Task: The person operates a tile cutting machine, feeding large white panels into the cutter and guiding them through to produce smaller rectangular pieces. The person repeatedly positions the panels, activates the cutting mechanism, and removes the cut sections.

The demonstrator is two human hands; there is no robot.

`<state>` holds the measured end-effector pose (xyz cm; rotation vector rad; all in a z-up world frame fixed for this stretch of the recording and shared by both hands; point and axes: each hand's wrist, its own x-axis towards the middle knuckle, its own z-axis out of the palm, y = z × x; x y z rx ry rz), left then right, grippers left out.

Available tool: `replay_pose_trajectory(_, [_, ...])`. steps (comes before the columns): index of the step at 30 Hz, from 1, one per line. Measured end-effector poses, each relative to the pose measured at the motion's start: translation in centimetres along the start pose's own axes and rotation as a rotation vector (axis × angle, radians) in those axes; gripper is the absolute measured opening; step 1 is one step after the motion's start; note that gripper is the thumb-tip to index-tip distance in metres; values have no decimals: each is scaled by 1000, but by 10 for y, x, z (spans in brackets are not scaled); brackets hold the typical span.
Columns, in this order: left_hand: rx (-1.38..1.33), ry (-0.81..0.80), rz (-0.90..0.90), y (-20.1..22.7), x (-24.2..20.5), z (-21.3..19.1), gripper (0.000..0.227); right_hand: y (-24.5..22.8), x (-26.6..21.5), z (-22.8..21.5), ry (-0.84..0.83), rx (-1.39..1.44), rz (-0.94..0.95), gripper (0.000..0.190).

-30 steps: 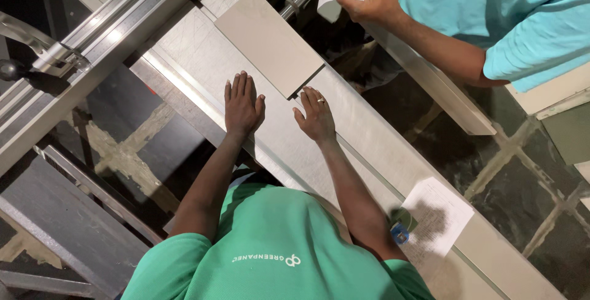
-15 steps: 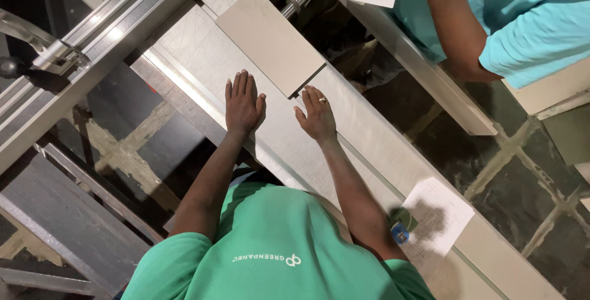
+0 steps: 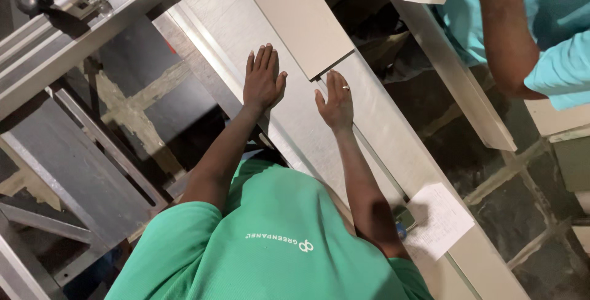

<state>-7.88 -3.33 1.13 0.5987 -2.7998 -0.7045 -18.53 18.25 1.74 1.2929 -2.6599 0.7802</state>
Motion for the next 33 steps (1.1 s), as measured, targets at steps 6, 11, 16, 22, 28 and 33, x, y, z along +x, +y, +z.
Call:
replay_pose_trajectory(6, [51,-34,-7,-2,-1,1,66,-4,0,0,-16,-30,38,63])
replay_pose_trajectory(11, [58,-51,-21,-2,2,2,68,-3,1,1,-40,-54,61,62])
replay_pose_trajectory(16, [128,-155,-32,2,3,-3,84,0,0,3,1,-59,48,62])
replay_pose_trajectory(22, [182,-275,-48,10,21,-4,135,1,4,2,16,-125,91,63])
replay_pose_trajectory(28, [153,-278,-52,15,38,-1,144,-2,8,-1,8,-105,116,63])
replay_pose_trajectory(33, [164,-301,-62,18,40,-3,143,-1,10,-1,30,-121,117,65])
